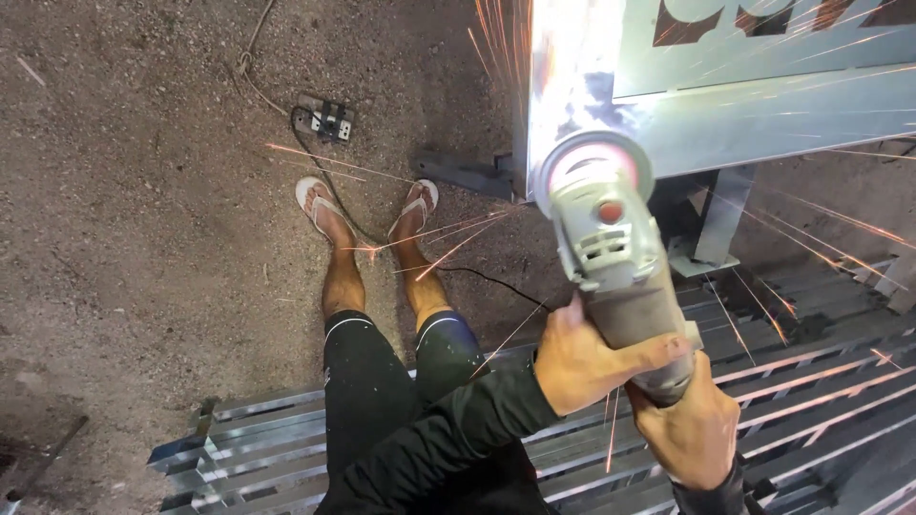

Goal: Using an angle grinder to smooth the edges and decorative cutouts of a metal gate

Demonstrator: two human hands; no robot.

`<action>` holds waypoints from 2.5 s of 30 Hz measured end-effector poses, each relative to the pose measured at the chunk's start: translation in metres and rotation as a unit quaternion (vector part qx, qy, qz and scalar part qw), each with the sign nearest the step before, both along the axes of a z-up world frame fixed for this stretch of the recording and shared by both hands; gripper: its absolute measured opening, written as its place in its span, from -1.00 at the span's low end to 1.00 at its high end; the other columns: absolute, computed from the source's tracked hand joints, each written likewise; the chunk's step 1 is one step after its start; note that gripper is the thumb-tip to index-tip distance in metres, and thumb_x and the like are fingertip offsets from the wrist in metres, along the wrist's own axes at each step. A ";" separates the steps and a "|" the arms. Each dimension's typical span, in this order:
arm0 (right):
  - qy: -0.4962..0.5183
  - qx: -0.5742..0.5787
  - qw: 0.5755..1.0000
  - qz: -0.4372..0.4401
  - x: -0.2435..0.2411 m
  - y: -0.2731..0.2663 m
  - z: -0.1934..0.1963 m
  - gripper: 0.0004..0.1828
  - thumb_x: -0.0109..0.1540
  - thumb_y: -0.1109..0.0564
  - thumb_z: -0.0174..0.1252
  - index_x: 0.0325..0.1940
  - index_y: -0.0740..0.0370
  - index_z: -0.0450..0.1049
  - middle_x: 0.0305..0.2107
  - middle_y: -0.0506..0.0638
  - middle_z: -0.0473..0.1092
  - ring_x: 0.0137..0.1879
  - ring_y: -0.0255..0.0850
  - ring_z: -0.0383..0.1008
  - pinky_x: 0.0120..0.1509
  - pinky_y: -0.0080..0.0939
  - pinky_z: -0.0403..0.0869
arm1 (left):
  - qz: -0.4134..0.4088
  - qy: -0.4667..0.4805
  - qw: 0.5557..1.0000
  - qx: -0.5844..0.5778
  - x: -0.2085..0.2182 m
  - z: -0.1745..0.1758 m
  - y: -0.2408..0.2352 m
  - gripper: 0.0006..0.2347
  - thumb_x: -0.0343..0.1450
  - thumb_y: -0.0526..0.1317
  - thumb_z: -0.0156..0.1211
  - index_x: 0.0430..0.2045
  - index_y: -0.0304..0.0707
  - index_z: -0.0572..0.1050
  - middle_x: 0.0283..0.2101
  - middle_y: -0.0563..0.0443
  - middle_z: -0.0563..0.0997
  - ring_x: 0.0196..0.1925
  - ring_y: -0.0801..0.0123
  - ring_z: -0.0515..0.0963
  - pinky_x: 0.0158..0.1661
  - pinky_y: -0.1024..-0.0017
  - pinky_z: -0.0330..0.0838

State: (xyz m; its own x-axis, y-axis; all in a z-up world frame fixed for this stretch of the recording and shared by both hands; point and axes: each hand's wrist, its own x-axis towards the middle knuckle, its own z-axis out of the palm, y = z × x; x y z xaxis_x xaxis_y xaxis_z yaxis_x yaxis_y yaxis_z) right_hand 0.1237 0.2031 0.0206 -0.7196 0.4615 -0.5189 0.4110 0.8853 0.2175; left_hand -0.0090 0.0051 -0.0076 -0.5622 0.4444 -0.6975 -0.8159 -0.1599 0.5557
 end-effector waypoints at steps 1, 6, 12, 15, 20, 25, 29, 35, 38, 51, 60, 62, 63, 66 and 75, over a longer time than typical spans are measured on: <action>-0.001 0.000 1.000 -0.013 -0.003 -0.001 0.000 -0.25 -0.06 -0.18 0.42 0.01 0.23 0.28 -0.51 0.25 0.49 -0.31 0.40 0.49 -0.20 0.25 0.45 | -0.064 -0.044 0.997 -0.026 -0.008 0.002 0.000 -0.20 -0.04 0.33 0.15 0.04 -0.13 0.47 -0.04 0.00 0.69 0.01 0.26 0.68 0.02 0.38 0.57; 0.012 -0.024 0.999 0.045 -0.001 0.006 -0.001 -0.27 -0.06 -0.21 0.42 0.00 0.20 0.30 -0.55 0.23 0.45 -0.38 0.35 0.47 -0.25 0.20 0.44 | -0.014 0.014 1.000 -0.016 0.004 -0.001 0.002 -0.42 0.12 0.24 0.23 -0.14 -0.17 0.60 -0.12 0.01 0.72 -0.05 0.33 0.72 -0.01 0.43 0.57; 0.023 0.015 0.999 0.032 -0.005 0.005 -0.004 -0.29 -0.04 -0.22 0.40 -0.04 0.21 0.30 -0.53 0.29 0.47 -0.31 0.42 0.46 -0.21 0.25 0.42 | -0.072 -0.077 0.994 -0.014 -0.010 0.004 -0.004 -0.23 -0.05 0.31 0.16 0.02 -0.06 0.56 -0.03 0.07 0.71 0.01 0.38 0.70 0.03 0.47 0.56; -0.009 0.022 1.000 -0.005 -0.004 0.004 -0.001 -0.26 -0.06 -0.26 0.41 -0.09 0.21 0.23 -0.49 0.31 0.48 -0.25 0.45 0.44 -0.19 0.25 0.40 | -0.029 0.005 1.000 -0.008 -0.001 0.000 0.000 -0.34 0.06 0.31 0.16 -0.05 -0.06 0.58 -0.08 0.04 0.72 -0.08 0.31 0.72 -0.02 0.41 0.60; -0.032 -0.019 0.999 -0.029 -0.008 -0.003 0.004 -0.25 -0.07 -0.19 0.40 0.09 0.12 0.35 -0.44 0.27 0.54 -0.24 0.40 0.51 -0.11 0.22 0.46 | -0.037 0.005 0.999 -0.012 0.012 0.000 -0.002 -0.44 0.15 0.27 0.17 -0.20 -0.15 0.63 -0.19 0.01 0.73 -0.15 0.29 0.75 -0.06 0.41 0.61; -0.044 -0.074 0.983 -0.163 -0.002 -0.016 0.005 -0.39 -0.08 -0.01 0.45 0.04 0.07 0.51 -0.49 0.21 0.58 -0.35 0.03 0.61 -0.14 0.00 0.49 | -0.180 -0.030 0.978 -0.096 0.015 -0.002 -0.003 -0.13 -0.02 0.40 0.10 0.03 -0.30 0.27 -0.08 -0.32 0.65 -0.01 -0.22 0.62 -0.14 0.11 0.47; -0.022 -0.107 0.977 -0.185 0.002 -0.017 -0.003 -0.34 -0.08 0.05 0.48 0.10 0.16 0.54 -0.42 0.16 0.63 -0.29 -0.06 0.67 -0.11 -0.06 0.54 | -0.191 -0.025 0.975 -0.112 0.018 -0.008 -0.002 -0.12 0.00 0.42 0.08 0.05 -0.32 0.27 -0.09 -0.33 0.66 0.01 -0.25 0.61 -0.10 0.10 0.45; -0.055 -0.095 0.977 -0.180 -0.005 -0.025 0.000 -0.37 -0.07 0.02 0.42 0.08 0.14 0.49 -0.43 0.19 0.60 -0.29 0.02 0.64 -0.10 -0.01 0.50 | -0.225 -0.034 0.965 -0.127 0.013 -0.006 -0.005 -0.05 -0.03 0.43 0.09 0.10 -0.38 0.23 -0.10 -0.37 0.65 0.01 -0.28 0.59 -0.10 0.08 0.46; -0.057 -0.085 0.973 -0.206 0.014 -0.018 0.003 -0.34 -0.11 0.05 0.46 0.08 0.11 0.53 -0.46 0.17 0.61 -0.30 -0.16 0.59 -0.09 -0.09 0.48 | -0.212 -0.033 0.969 -0.122 0.025 -0.004 -0.003 -0.06 -0.05 0.45 0.10 0.04 -0.36 0.26 -0.16 -0.33 0.66 -0.06 -0.23 0.63 -0.17 0.09 0.46; -0.025 -0.131 0.975 -0.180 0.003 -0.027 0.003 -0.45 -0.10 0.08 0.50 -0.04 0.12 0.55 -0.52 0.08 0.60 -0.40 -0.19 0.59 -0.18 -0.10 0.53 | -0.224 -0.059 0.968 -0.095 0.008 -0.001 -0.013 -0.06 -0.07 0.39 0.14 0.10 -0.31 0.25 -0.07 -0.23 0.66 -0.01 -0.06 0.66 -0.12 0.22 0.52; -0.106 -0.034 0.950 -0.290 0.026 -0.043 0.020 -0.10 -0.15 -0.05 0.51 0.31 -0.23 0.47 -0.39 0.24 0.61 -0.10 0.16 0.62 0.00 -0.07 0.47 | -0.247 -0.030 0.965 -0.087 0.041 0.006 -0.002 -0.14 -0.02 0.40 0.14 -0.01 -0.30 0.27 -0.17 -0.26 0.65 -0.12 -0.19 0.62 -0.24 0.11 0.43; -0.099 -0.032 0.929 -0.356 0.039 -0.045 0.012 -0.13 -0.15 -0.01 0.49 0.28 -0.11 0.52 -0.24 0.27 0.64 0.11 -0.02 0.64 0.10 -0.03 0.51 | -0.286 -0.010 0.952 -0.113 0.046 0.007 0.002 -0.17 -0.01 0.42 0.12 -0.09 -0.30 0.26 -0.19 -0.39 0.63 -0.08 -0.34 0.58 -0.19 0.01 0.42; -0.096 -0.042 0.925 -0.365 0.045 -0.049 0.004 -0.13 -0.15 -0.01 0.49 0.28 -0.11 0.52 -0.24 0.27 0.64 0.11 -0.02 0.64 0.10 -0.03 0.51 | -0.295 -0.006 0.948 -0.121 0.047 0.004 0.001 -0.17 -0.01 0.42 0.12 -0.09 -0.30 0.26 -0.19 -0.39 0.63 -0.08 -0.34 0.58 -0.19 0.01 0.42; -0.063 -0.092 0.917 -0.383 0.059 -0.068 -0.012 -0.23 -0.13 -0.13 0.50 0.13 0.18 0.58 -0.18 0.30 0.62 0.16 0.05 0.60 0.06 0.02 0.49 | -0.286 0.053 0.944 -0.152 0.051 -0.003 -0.007 -0.32 0.07 0.34 0.20 -0.26 -0.26 0.23 -0.32 -0.35 0.63 -0.21 -0.37 0.59 -0.28 0.03 0.40; 0.063 -0.270 0.766 -0.580 0.086 -0.189 -0.047 -0.27 -0.14 0.08 0.52 0.09 0.31 0.55 -0.26 0.16 0.67 -0.14 -0.18 0.65 -0.07 -0.16 0.59 | -0.353 0.154 0.911 -0.144 0.041 -0.010 -0.095 -0.44 0.15 0.26 0.32 -0.27 -0.13 0.29 -0.48 0.13 0.49 -0.51 0.32 0.41 -0.43 0.34 0.26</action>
State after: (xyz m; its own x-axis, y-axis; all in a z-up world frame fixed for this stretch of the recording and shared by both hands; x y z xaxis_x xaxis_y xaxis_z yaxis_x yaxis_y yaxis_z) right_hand 0.2097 0.0145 -0.0262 -0.0492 0.5711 -0.8194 0.9768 -0.1437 -0.1588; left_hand 0.0316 -0.0894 -0.0179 -0.3960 0.5944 -0.6999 -0.4569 0.5336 0.7117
